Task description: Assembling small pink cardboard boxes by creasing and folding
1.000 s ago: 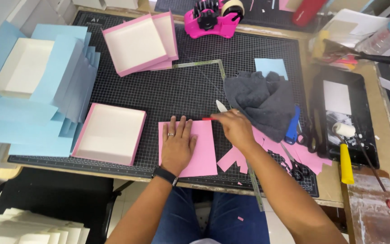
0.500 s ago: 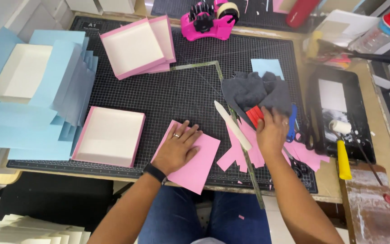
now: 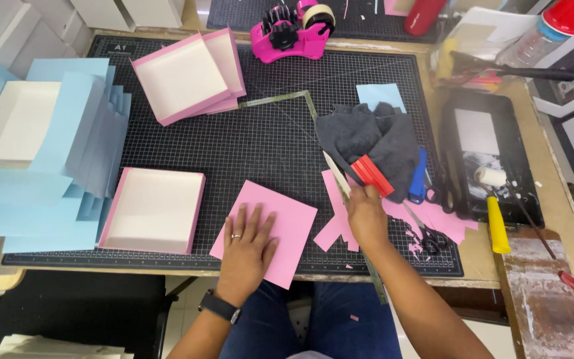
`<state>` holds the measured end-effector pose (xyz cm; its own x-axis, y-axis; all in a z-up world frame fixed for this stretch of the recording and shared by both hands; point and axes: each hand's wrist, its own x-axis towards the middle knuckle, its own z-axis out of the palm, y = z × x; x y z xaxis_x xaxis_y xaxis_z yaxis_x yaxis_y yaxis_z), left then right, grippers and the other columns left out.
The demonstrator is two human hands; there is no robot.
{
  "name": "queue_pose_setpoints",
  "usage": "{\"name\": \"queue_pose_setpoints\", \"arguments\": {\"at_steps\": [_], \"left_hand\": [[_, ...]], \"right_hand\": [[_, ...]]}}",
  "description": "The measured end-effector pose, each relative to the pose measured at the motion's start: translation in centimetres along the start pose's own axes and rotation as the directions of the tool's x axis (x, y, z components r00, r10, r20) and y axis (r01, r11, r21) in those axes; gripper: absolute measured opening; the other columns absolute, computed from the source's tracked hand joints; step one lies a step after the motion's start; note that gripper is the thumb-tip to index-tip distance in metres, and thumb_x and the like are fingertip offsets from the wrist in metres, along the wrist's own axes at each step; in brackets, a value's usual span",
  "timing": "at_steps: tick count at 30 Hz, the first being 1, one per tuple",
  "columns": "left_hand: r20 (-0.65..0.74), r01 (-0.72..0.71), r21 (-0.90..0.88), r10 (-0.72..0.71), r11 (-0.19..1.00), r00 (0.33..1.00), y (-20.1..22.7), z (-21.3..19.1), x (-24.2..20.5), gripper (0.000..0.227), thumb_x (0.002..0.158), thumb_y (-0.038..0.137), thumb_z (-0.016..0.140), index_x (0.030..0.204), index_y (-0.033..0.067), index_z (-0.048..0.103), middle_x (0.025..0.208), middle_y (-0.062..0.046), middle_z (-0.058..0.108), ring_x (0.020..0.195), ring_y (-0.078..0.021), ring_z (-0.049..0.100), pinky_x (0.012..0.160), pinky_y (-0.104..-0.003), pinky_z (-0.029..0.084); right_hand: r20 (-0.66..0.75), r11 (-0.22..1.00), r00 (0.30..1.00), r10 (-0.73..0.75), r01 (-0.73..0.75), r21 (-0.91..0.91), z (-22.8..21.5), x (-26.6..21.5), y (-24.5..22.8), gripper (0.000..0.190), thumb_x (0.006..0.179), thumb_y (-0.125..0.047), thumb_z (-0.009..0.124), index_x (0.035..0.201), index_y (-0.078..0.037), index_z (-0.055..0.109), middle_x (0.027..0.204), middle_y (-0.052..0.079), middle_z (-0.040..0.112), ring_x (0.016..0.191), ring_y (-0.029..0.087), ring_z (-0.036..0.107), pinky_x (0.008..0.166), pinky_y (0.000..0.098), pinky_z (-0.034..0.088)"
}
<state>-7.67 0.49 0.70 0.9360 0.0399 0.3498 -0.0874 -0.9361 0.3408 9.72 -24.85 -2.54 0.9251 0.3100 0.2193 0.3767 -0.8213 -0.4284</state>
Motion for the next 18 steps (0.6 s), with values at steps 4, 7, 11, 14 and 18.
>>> {"name": "queue_pose_setpoints", "arguments": {"at_steps": [4, 7, 11, 14, 18], "left_hand": [[0.135, 0.073, 0.106, -0.087, 0.992, 0.987, 0.0, 0.4, 0.1, 0.056, 0.102, 0.045, 0.050, 0.156, 0.0301, 0.045, 0.165, -0.005, 0.035, 0.156, -0.0369, 0.018, 0.124, -0.057, 0.012], [0.111, 0.069, 0.105, -0.080, 0.992, 0.991, 0.0, 0.6, 0.2, 0.056, 0.102, 0.046, 0.050, 0.156, 0.0308, 0.044, 0.165, -0.004, 0.036, 0.156, -0.0362, 0.018, 0.124, -0.056, 0.011], [0.075, 0.066, 0.109, -0.074, 0.992, 0.994, 0.0, 0.8, 0.3, 0.056, 0.102, 0.047, 0.050, 0.156, 0.0317, 0.045, 0.164, -0.003, 0.038, 0.156, -0.0356, 0.020, 0.124, -0.055, 0.013], [0.064, 0.058, 0.116, -0.065, 0.992, 0.996, -0.1, 0.7, -0.2, 0.055, 0.102, 0.047, 0.050, 0.155, 0.0324, 0.046, 0.163, -0.002, 0.039, 0.155, -0.0350, 0.021, 0.124, -0.055, 0.013], [0.077, -0.082, 0.035, 0.079, 0.996, 0.994, -0.9, 0.0, 0.6, 0.050, 0.103, 0.043, 0.049, 0.152, 0.0298, 0.051, 0.159, -0.001, 0.046, 0.153, -0.0363, 0.027, 0.122, -0.058, 0.015]], "right_hand": [[-0.026, 0.993, 0.998, 0.061, -0.063, -0.098, -2.5, -5.5, -2.5, 0.023, 0.107, -0.018, 0.051, 0.115, -0.006, 0.068, 0.094, 0.016, 0.066, 0.090, 0.038, 0.072, 0.076, 0.0433, 0.060], [0.011, 0.953, 0.994, -0.106, 0.105, -0.284, -3.9, -8.0, -4.8, 0.027, 0.104, -0.021, 0.052, 0.126, -0.018, 0.066, 0.077, 0.007, 0.074, 0.070, 0.026, 0.077, 0.061, 0.0385, 0.061], [0.022, 0.954, 0.989, -0.145, 0.145, -0.261, -3.4, -8.0, -3.8, 0.027, 0.107, -0.032, 0.049, 0.128, -0.022, 0.062, 0.092, 0.008, 0.075, 0.083, 0.028, 0.076, 0.066, 0.0415, 0.062], [0.090, 0.974, 0.988, -0.123, 0.137, -0.182, -3.9, -7.9, -3.9, 0.040, 0.105, -0.038, 0.050, 0.143, -0.027, 0.056, 0.102, 0.011, 0.074, 0.094, 0.033, 0.075, 0.071, 0.0469, 0.063], [0.316, 0.996, 0.946, -0.075, 0.087, -0.025, -5.0, -6.2, -3.7, 0.045, 0.102, -0.030, 0.057, 0.147, -0.029, 0.055, 0.118, 0.016, 0.073, 0.108, 0.040, 0.072, 0.082, 0.0535, 0.061]]}}
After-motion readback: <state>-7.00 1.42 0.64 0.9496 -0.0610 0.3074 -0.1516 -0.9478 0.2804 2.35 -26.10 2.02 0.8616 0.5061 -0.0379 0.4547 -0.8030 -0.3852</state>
